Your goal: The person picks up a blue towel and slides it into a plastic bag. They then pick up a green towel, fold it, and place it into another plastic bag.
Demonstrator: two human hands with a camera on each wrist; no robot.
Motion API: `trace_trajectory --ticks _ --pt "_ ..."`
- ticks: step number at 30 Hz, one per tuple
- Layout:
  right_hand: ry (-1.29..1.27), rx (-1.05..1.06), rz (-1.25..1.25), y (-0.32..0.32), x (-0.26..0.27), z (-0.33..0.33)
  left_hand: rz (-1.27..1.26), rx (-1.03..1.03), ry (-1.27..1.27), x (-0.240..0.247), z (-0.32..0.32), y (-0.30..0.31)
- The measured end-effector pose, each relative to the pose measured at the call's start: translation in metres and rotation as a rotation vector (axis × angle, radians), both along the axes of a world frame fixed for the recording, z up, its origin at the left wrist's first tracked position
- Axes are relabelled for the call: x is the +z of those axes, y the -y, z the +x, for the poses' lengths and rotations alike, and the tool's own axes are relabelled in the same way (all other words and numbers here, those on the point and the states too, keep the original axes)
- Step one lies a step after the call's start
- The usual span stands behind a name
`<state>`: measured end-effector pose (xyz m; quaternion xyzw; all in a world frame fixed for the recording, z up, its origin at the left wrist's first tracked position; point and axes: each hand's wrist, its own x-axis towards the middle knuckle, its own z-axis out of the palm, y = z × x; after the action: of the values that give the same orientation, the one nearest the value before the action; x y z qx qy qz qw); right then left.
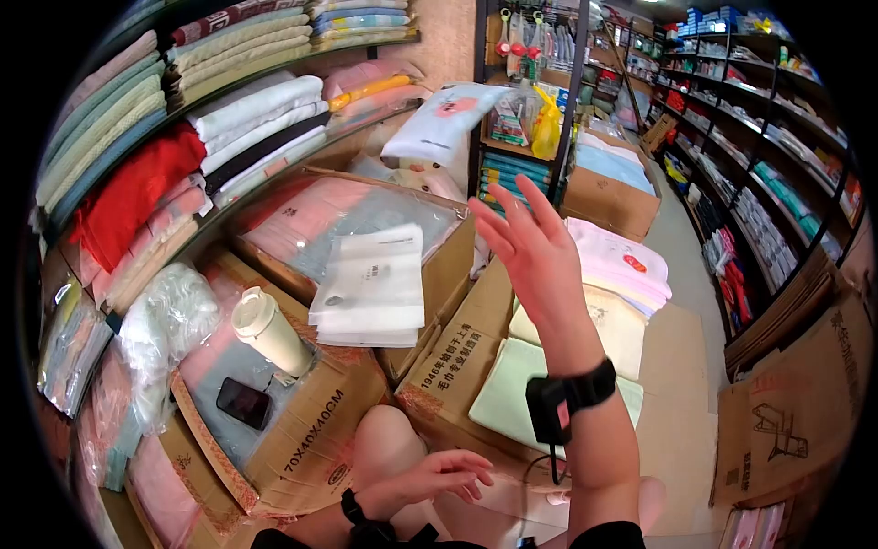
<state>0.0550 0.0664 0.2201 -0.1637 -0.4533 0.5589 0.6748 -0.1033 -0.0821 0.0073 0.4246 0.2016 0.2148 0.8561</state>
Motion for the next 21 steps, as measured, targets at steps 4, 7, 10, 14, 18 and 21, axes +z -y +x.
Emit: trace_trajectory --ticks 4,7,10,14,18,21 --pt "0.288 0.006 -0.042 0.038 -0.029 0.016 -0.083 0.298 -0.011 0.003 -0.024 -0.017" --pt "0.335 -0.042 -0.195 0.06 -0.062 0.038 -0.134 0.731 -0.02 0.001 -0.043 -0.049" --pt "0.374 -0.092 -0.264 0.084 -0.083 0.057 -0.141 0.907 0.004 0.02 -0.056 -0.079" --pt "0.376 -0.098 -0.351 0.112 -0.105 0.083 0.162 0.98 -0.171 0.042 -0.05 -0.096" --pt "0.432 -0.176 -0.433 0.141 -0.121 0.105 1.217 1.24 -0.776 0.056 -0.051 -0.109" --pt "0.441 -0.249 -0.495 0.16 -0.136 0.125 1.684 1.256 -1.092 0.06 -0.067 -0.128"
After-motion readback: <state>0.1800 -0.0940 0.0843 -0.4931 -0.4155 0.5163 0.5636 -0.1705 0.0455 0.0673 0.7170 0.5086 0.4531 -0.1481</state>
